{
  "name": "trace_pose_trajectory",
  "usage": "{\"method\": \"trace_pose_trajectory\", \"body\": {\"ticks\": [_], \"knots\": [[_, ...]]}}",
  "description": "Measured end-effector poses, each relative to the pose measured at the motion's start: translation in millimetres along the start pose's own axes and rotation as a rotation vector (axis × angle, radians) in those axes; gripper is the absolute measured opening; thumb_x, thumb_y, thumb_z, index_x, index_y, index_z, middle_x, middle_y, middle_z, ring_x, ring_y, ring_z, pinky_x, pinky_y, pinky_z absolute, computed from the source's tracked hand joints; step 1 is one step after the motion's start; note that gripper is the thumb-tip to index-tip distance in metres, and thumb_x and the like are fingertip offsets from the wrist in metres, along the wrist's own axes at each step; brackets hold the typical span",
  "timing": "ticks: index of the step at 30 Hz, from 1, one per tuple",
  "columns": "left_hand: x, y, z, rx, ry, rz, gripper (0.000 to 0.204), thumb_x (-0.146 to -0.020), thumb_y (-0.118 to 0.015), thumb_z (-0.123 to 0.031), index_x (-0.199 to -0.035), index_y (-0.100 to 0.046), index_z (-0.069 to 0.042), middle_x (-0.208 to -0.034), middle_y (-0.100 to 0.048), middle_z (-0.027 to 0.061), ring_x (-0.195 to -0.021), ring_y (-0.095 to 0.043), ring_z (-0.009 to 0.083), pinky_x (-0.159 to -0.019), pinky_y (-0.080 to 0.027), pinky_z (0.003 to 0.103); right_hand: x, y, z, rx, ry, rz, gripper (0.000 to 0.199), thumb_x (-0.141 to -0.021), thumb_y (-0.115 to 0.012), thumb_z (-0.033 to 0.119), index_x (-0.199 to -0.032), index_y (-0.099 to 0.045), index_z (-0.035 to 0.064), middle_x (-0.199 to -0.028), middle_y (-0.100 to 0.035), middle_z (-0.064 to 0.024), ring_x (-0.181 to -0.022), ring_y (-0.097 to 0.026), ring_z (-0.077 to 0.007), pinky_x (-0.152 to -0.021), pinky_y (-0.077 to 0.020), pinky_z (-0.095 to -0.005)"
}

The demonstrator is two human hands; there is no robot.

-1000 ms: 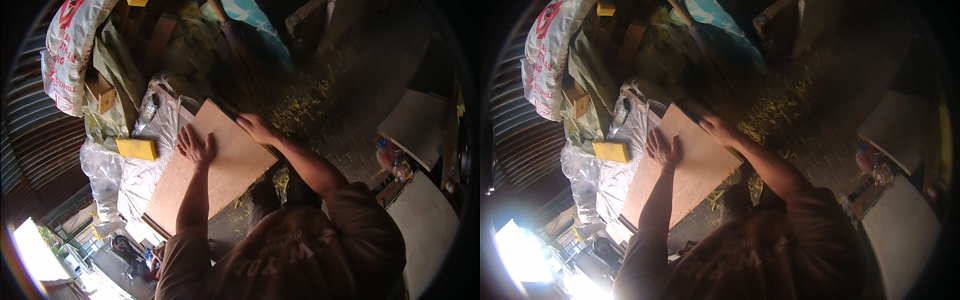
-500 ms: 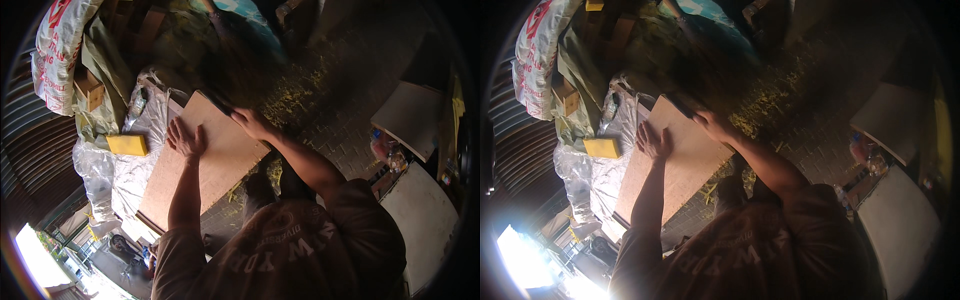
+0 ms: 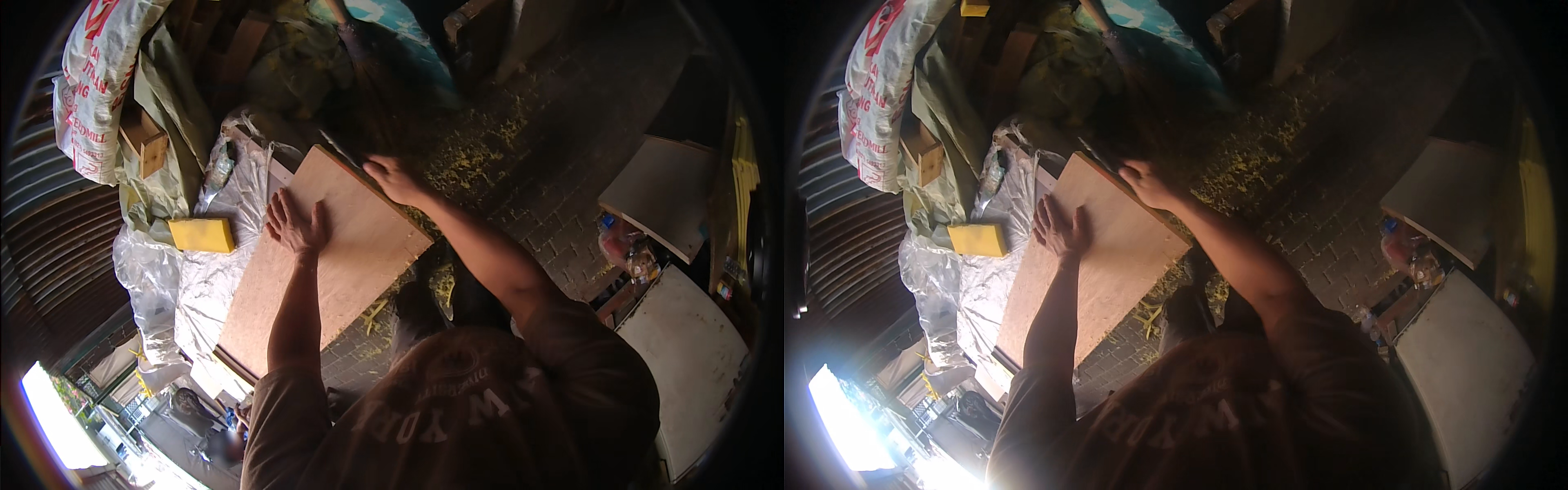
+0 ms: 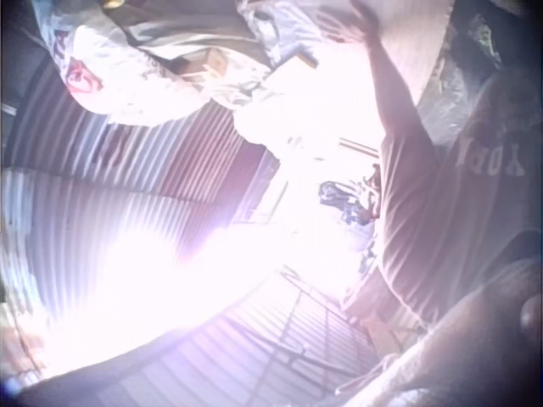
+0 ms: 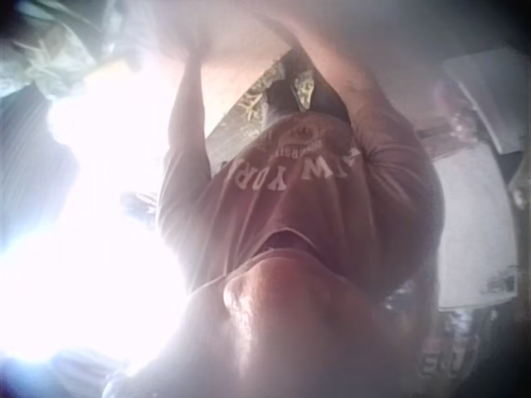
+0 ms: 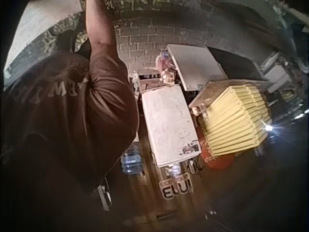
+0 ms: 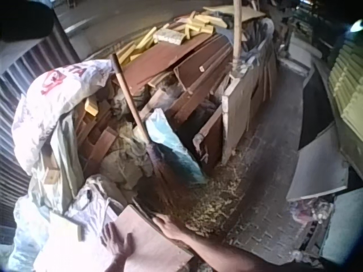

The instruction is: The person picks up a wooden board and places it on a workbench. They attach a yellow foam strip to the board's edge, then use a knife to trim the excess foam. The person repeats this process with a second board, stacking the finished panels.

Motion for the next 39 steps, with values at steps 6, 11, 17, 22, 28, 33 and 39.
{"method": "trace_pose_trajectory", "body": {"ticks": [6,11,17,22,28,33,39], "knots": [[8.5,-6.8,14.4,0.006,0.033,0.013,0.094,-0.083,-0.058,-0.066,-0.157,-0.028,-0.016,-0.159,-0.031,0.0132,-0.149,-0.019,0.0364,-0.119,-0.007,0.058,177.9,103.0,-22.5,-0.002,-0.127,0.43,0.042,-0.105,-0.051,0.028,-0.139,-0.055,0.0038,-0.129,-0.064,-0.0195,-0.121,-0.062,-0.0302,-0.101,-0.0467,-0.0394],[13.5,-7.4,15.8,0.015,0.047,0.01,0.093,-0.084,-0.056,-0.067,-0.157,-0.028,-0.017,-0.16,-0.031,0.0131,-0.149,-0.02,0.0366,-0.118,-0.006,0.058,174.6,169.1,25.4,0.132,-0.545,0.388,0.037,-0.105,-0.051,0.027,-0.132,-0.06,0.0029,-0.098,-0.07,-0.0133,-0.092,-0.066,-0.0211,-0.083,-0.0499,-0.0383],[-0.2,0.1,5.1,0.034,-0.009,-0.007,0.095,-0.083,-0.059,-0.067,-0.157,-0.028,-0.016,-0.159,-0.032,0.0146,-0.148,-0.021,0.0372,-0.118,-0.007,0.058,-38.2,2.6,16.0,0.037,-0.129,0.148,0.053,-0.101,-0.052,0.045,-0.13,-0.061,0.0009,-0.127,-0.064,-0.0221,-0.118,-0.062,-0.0333,-0.099,-0.0482,-0.0399],[7.4,-5.4,15.7,0.042,0.012,-0.012,0.094,-0.083,-0.059,-0.066,-0.157,-0.03,-0.016,-0.159,-0.032,0.015,-0.148,-0.021,0.0377,-0.118,-0.008,0.058,87.4,46.0,-8.3,0.087,-0.049,0.332,0.043,-0.107,-0.044,0.03,-0.135,-0.056,-0.0001,-0.133,-0.061,-0.0206,-0.125,-0.058,-0.0309,-0.102,-0.046,-0.0379],[10.4,-0.5,12.0,0.016,0.029,0.008,0.093,-0.084,-0.058,-0.066,-0.157,-0.028,-0.016,-0.159,-0.03,0.0144,-0.149,-0.02,0.0371,-0.118,-0.009,0.059,184.1,156.1,24.0,0.164,-0.523,0.417,0.041,-0.106,-0.049,0.027,-0.138,-0.056,0.0029,-0.125,-0.066,-0.018,-0.117,-0.063,-0.0293,-0.095,-0.0483,-0.0411],[3.9,1.8,7.3,-0.001,0.027,0.034,0.093,-0.084,-0.057,-0.067,-0.158,-0.026,-0.018,-0.161,-0.028,0.0115,-0.15,-0.018,0.0347,-0.119,-0.007,0.058,99.4,59.4,6.8,0.126,-0.171,0.273,0.043,-0.105,-0.048,0.031,-0.135,-0.055,0.001,-0.125,-0.066,-0.0195,-0.113,-0.065,-0.032,-0.093,-0.0492,-0.0378],[13.7,-2.6,12.6,0.005,0.063,0.057,0.094,-0.084,-0.057,-0.068,-0.158,-0.026,-0.018,-0.161,-0.028,0.0112,-0.15,-0.017,0.0336,-0.12,-0.006,0.056,232.3,161.4,59.2,0.269,-0.518,0.603,0.042,-0.105,-0.05,0.025,-0.138,-0.054,0.0003,-0.114,-0.07,-0.0156,-0.107,-0.067,-0.0244,-0.09,-0.0502,-0.0368]]}}
Point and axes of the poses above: each hand's wrist, its own x-axis away from the middle knuckle, its own y-axis out of the back of the hand, z = x × y, the point moved 1 cm from there along -x, towards the middle knuckle
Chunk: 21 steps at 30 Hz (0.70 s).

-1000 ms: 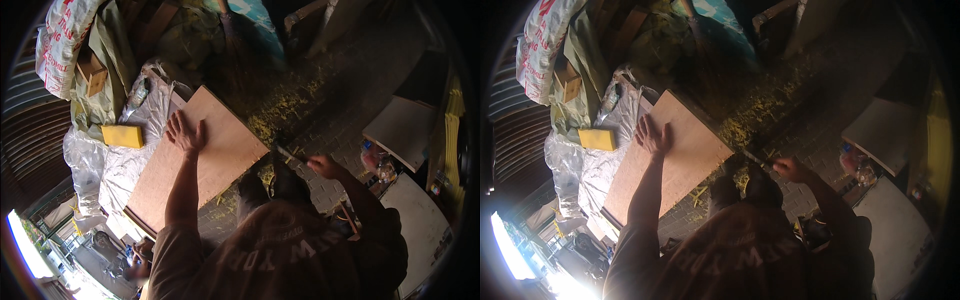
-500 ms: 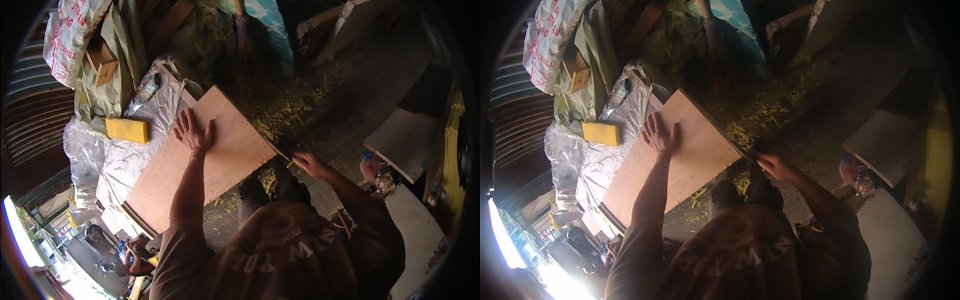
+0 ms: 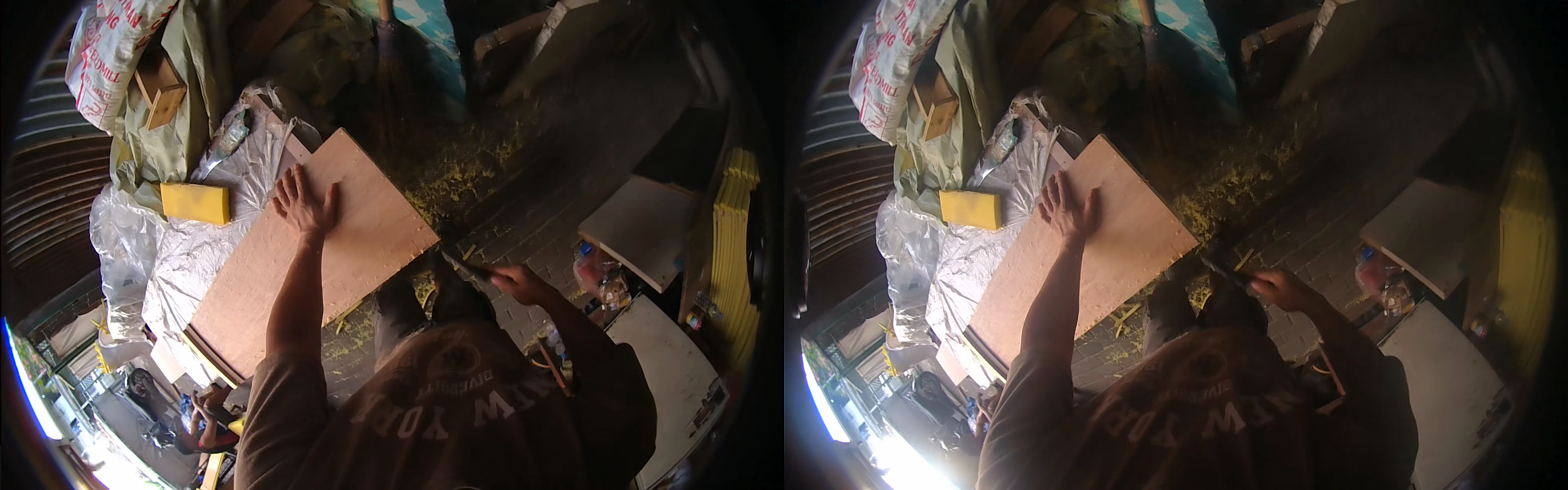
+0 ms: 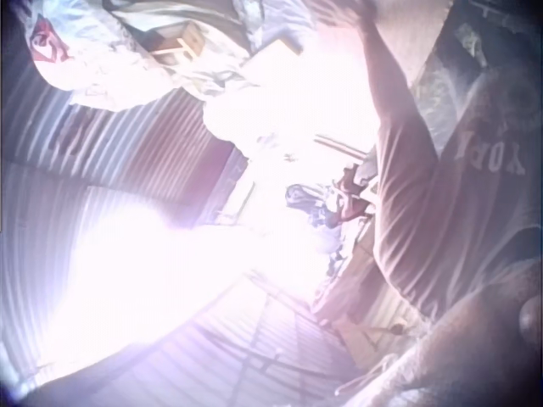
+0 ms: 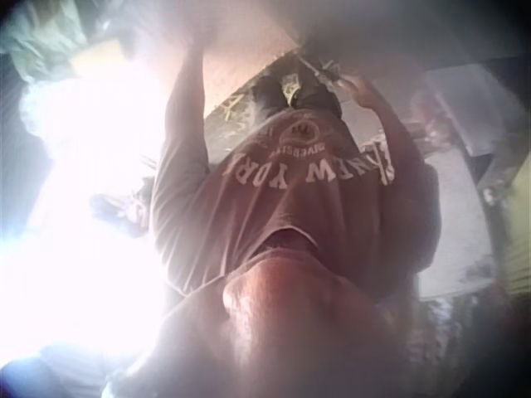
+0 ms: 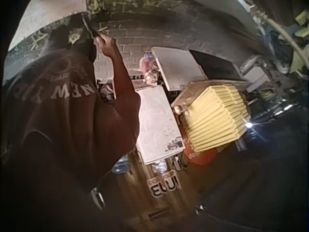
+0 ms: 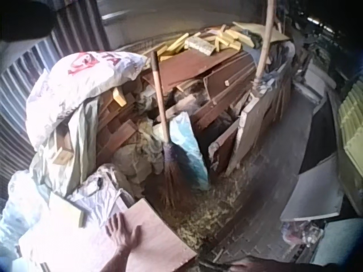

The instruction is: The person picks up a wooden board and places it on a workbench. They attach a yellow foam strip to the board's edge, then use a knife to trim the excess foam. The person repeats this process with a second board, stacking the finished panels.

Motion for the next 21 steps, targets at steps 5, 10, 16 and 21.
{"method": "trace_pose_trajectory", "body": {"ticks": [5,10,16,21], "knots": [[-4.5,9.2,-2.2,0.033,-0.004,-0.049,0.094,-0.084,-0.056,-0.068,-0.157,-0.026,-0.017,-0.16,-0.029,0.0103,-0.15,-0.017,0.0346,-0.12,-0.007,0.056,-84.5,10.0,-8.6,-0.11,0.288,-0.377,0.032,-0.105,-0.051,0.029,-0.111,-0.063,0.0006,-0.068,-0.05,0.0007,-0.062,-0.047,-0.01,-0.057,-0.0408,-0.0303],[-5.3,27.3,-14.5,0.1,0.005,-0.015,0.093,-0.086,-0.056,-0.066,-0.158,-0.026,-0.016,-0.161,-0.027,0.0103,-0.15,-0.017,0.0356,-0.12,-0.007,0.056,-165.5,-22.8,68.1,-0.191,0.32,-0.422,0.027,-0.105,-0.051,0.029,-0.102,-0.061,0.004,-0.069,-0.051,0.0009,-0.064,-0.05,-0.011,-0.057,-0.0398,-0.0302],[3.5,29.1,-3.1,0.207,0.025,0.009,0.092,-0.088,-0.051,-0.07,-0.158,-0.025,-0.016,-0.164,-0.023,0.0085,-0.153,-0.011,0.0326,-0.122,-0.004,0.056,-63.4,31.6,24.8,0.133,-0.026,-0.107,0.04,-0.1,-0.059,0.025,-0.128,-0.062,-0.0035,-0.064,-0.052,0.0003,-0.058,-0.046,-0.0076,-0.054,-0.0395,-0.0265],[6.9,26.5,8.1,0.253,-0.019,0.108,0.093,-0.087,-0.053,-0.067,-0.16,-0.02,-0.019,-0.167,-0.014,0.0068,-0.154,-0.003,0.0321,-0.122,-0.001,0.054,-83.1,60.6,104.5,0.165,0.096,-0.561,0.044,-0.102,-0.055,0.023,-0.139,-0.054,-0.0002,-0.069,-0.053,0.0028,-0.055,-0.042,-0.0042,-0.05,-0.0359,-0.0226]]}}
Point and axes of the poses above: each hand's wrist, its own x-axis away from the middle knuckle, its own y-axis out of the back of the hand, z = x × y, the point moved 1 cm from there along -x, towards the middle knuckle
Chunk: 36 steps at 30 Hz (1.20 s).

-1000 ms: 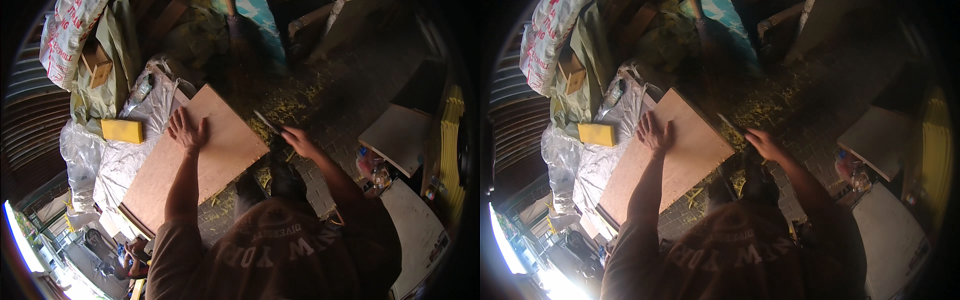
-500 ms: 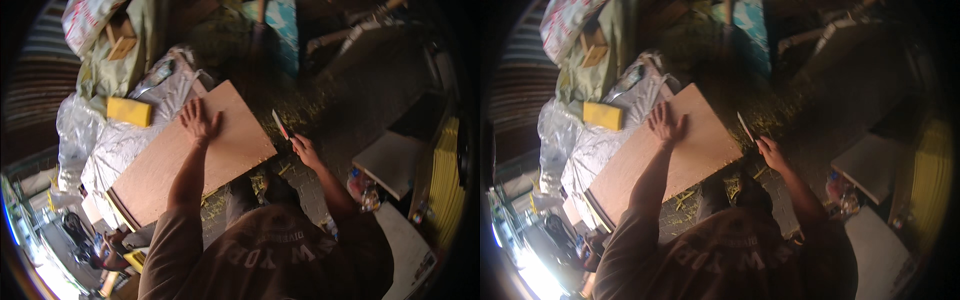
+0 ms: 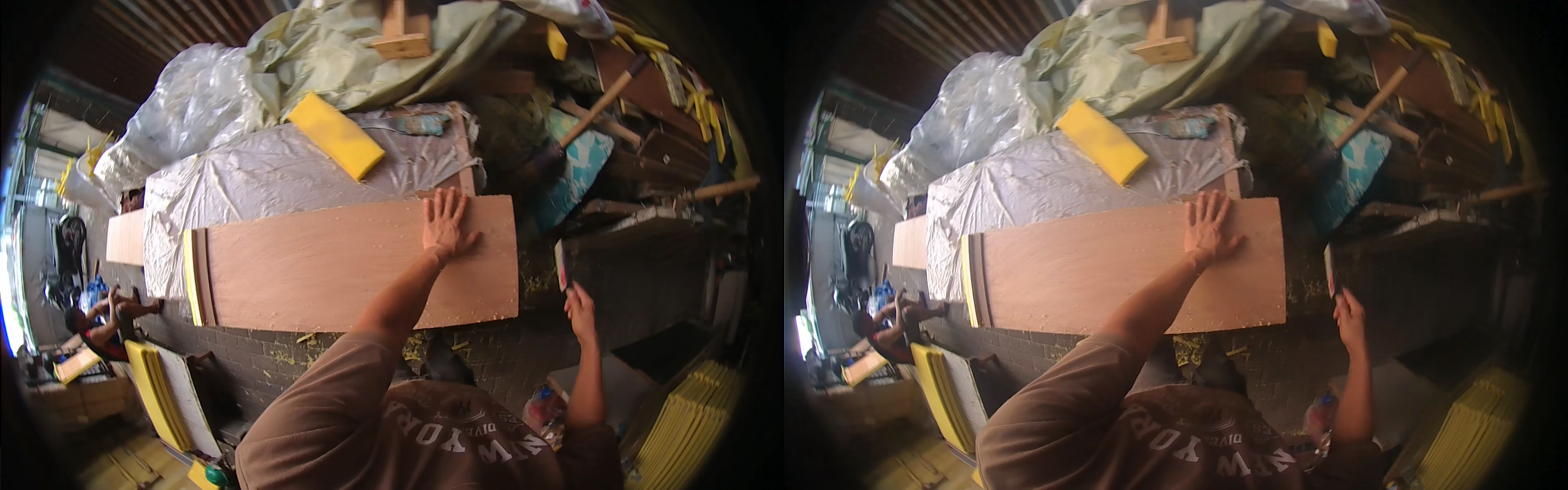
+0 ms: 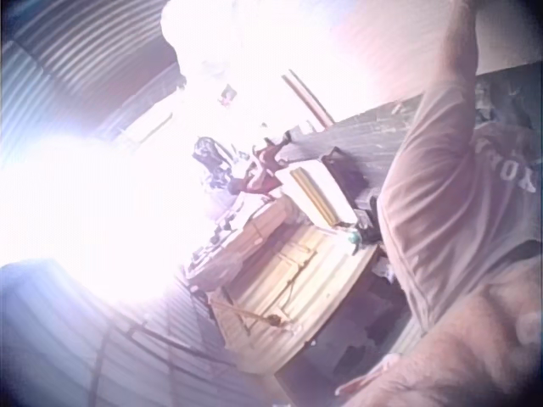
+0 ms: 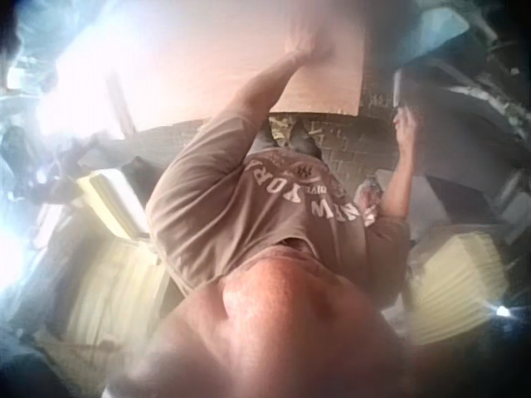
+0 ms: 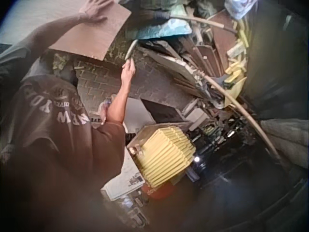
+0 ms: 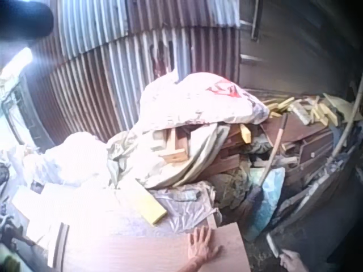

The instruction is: The person picks up a wooden board and places it on a workbench. They attach a yellow foam strip to the board's edge, then use a knife to trim the excess foam. The person repeats this process with a second board, stacking the finished panels.

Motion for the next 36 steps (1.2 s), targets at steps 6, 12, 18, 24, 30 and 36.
{"method": "trace_pose_trajectory", "body": {"ticks": [6,12,18,24,30,36], "knots": [[97.1,28.3,85.3,0.311,-0.078,-0.061,0.072,-0.089,-0.068,-0.041,-0.149,-0.041,-0.013,-0.159,-0.03,0.0122,-0.15,-0.017,0.0397,-0.121,-0.02,0.055,-146.6,-150.1,161.6,-0.053,0.55,-0.109,0.042,-0.102,-0.057,0.026,-0.14,-0.056,0.0079,-0.077,-0.057,-0.0006,-0.065,-0.052,-0.0113,-0.061,-0.0423,-0.0252],[313.9,82.5,201.3,0.506,0.3,-0.513,0.046,-0.078,-0.076,-0.008,-0.122,-0.063,-0.003,-0.126,-0.062,0.0162,-0.123,-0.054,0.0373,-0.105,-0.042,0.046,-209.9,-239.5,239.9,0.628,0.565,-0.32,0.052,-0.093,-0.064,0.037,-0.139,-0.054,0.0142,-0.11,-0.064,-0.0145,-0.105,-0.06,-0.0363,-0.093,-0.0467,-0.045],[513.7,3.9,260.2,0.655,1.101,-0.41,0.041,-0.088,-0.071,-0.016,-0.124,-0.061,0.0,-0.12,-0.065,0.019,-0.107,-0.064,0.0327,-0.093,-0.05,0.04,-185.0,-371.6,336.8,0.76,0.736,-0.11,0.07,-0.087,-0.068,0.05,-0.141,-0.048,0.0109,-0.14,-0.049,-0.0148,-0.131,-0.043,-0.0379,-0.108,-0.0338,-0.0536],[588.3,-70.0,263.7,1.01,1.458,-0.25,0.053,-0.091,-0.069,-0.028,-0.133,-0.057,0.003,-0.124,-0.066,0.0203,-0.114,-0.064,0.0279,-0.098,-0.049,0.036,-152.0,-480.1,382.0,1.04,0.632,-0.034,0.081,-0.081,-0.072,0.047,-0.146,-0.04,0.0085,-0.147,-0.042,-0.0217,-0.134,-0.042,-0.0419,-0.11,-0.0358,-0.0521],[588.8,-77.5,242.7,1.038,1.431,-0.122,0.056,-0.093,-0.067,-0.03,-0.134,-0.056,0.006,-0.129,-0.064,0.0221,-0.121,-0.061,0.0309,-0.102,-0.046,0.037,-182.1,-441.6,409.2,0.78,0.754,-0.246,0.025,-0.089,-0.057,0.023,-0.105,-0.055,0.0047,-0.092,-0.069,-0.0261,-0.085,-0.068,-0.0443,-0.077,-0.0532,-0.0551],[606.7,-95.2,241.2,1.115,1.459,-0.222,0.053,-0.095,-0.064,-0.029,-0.133,-0.056,0.007,-0.13,-0.064,0.0222,-0.122,-0.061,0.0307,-0.104,-0.045,0.037,136.0,-592.7,360.1,0.371,0.836,0.598,0.022,-0.089,-0.058,0.025,-0.103,-0.064,0.0094,-0.089,-0.07,-0.0177,-0.083,-0.069,-0.0356,-0.071,-0.0545,-0.0489]]}}
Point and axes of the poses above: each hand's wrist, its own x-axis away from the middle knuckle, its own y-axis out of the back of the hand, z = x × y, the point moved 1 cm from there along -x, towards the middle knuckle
